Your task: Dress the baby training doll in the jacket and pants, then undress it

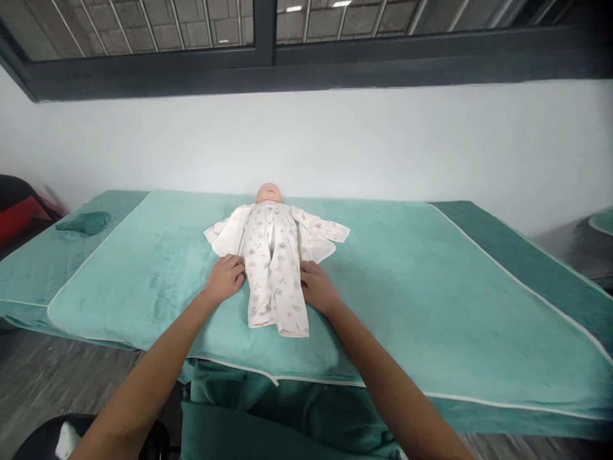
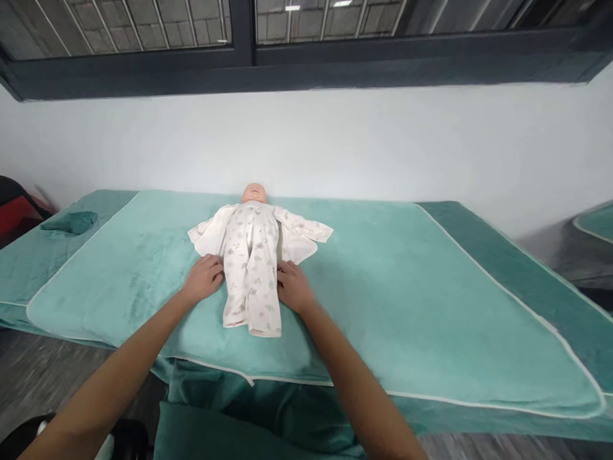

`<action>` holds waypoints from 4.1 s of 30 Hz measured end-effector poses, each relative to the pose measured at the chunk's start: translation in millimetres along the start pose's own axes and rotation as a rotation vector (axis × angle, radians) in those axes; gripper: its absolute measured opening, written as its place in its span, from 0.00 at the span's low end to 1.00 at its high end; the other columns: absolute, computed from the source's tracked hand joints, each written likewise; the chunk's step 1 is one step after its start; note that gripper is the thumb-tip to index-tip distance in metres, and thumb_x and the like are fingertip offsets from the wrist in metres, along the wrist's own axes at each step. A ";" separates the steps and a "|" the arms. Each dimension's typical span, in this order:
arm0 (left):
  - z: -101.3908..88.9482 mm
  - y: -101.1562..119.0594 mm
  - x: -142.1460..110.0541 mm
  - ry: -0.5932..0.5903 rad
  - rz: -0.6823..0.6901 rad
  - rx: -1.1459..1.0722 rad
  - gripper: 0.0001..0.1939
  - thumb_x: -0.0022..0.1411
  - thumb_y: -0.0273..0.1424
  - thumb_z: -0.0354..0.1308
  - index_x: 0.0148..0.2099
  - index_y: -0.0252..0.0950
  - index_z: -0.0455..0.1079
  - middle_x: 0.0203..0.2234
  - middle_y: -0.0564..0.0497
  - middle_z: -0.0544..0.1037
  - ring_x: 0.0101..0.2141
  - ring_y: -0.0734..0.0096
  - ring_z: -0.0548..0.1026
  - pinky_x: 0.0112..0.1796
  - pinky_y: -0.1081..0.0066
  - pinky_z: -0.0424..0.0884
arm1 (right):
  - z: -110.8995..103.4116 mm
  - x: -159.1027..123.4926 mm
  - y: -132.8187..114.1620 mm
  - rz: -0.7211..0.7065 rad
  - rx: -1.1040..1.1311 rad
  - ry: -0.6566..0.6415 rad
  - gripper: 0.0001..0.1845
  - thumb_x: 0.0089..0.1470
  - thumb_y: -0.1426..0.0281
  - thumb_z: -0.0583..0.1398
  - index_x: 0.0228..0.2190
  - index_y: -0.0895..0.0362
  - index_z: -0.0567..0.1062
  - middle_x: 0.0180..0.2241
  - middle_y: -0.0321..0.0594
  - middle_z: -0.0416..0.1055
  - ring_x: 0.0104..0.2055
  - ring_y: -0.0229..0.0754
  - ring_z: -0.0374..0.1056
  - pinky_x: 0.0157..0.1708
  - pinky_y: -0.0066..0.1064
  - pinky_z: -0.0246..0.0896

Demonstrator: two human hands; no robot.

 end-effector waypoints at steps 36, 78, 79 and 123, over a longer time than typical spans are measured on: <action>-6.6 -84.5 -13.6 0.394 -0.610 -0.162 0.14 0.60 0.21 0.49 0.42 0.39 0.72 0.41 0.45 0.79 0.46 0.54 0.75 0.48 0.55 0.71 | -57.4 111.6 58.1 0.716 0.659 0.006 0.16 0.52 0.57 0.66 0.24 0.54 0.69 0.25 0.35 0.71 0.26 0.38 0.64 0.24 0.30 0.58; 2.1 -121.4 -1.8 0.203 -0.897 0.018 0.18 0.73 0.37 0.45 0.52 0.39 0.74 0.37 0.40 0.83 0.41 0.50 0.80 0.45 0.57 0.67 | -30.6 71.3 -18.5 0.216 -0.088 0.305 0.18 0.66 0.67 0.51 0.54 0.54 0.71 0.43 0.50 0.74 0.49 0.56 0.67 0.52 0.47 0.63; 2.3 -121.1 -1.9 0.196 -0.900 0.027 0.17 0.73 0.37 0.45 0.52 0.39 0.74 0.37 0.41 0.83 0.41 0.50 0.80 0.44 0.58 0.67 | -32.4 71.4 -15.3 0.200 -0.051 0.271 0.18 0.66 0.67 0.51 0.54 0.54 0.71 0.43 0.49 0.74 0.49 0.56 0.69 0.50 0.46 0.64; -48.7 75.4 73.6 0.555 0.012 -0.147 0.06 0.71 0.26 0.55 0.45 0.37 0.73 0.26 0.52 0.71 0.27 0.72 0.69 0.28 0.70 0.63 | -15.6 190.6 22.0 0.162 0.018 0.148 0.18 0.62 0.72 0.53 0.44 0.48 0.81 0.38 0.39 0.74 0.37 0.43 0.68 0.34 0.32 0.56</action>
Point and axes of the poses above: each hand's wrist, its own x-axis towards the middle knuckle, its own z-axis out of the palm, y = z × x, the point moved 10 cm from there along x, towards the middle knuckle
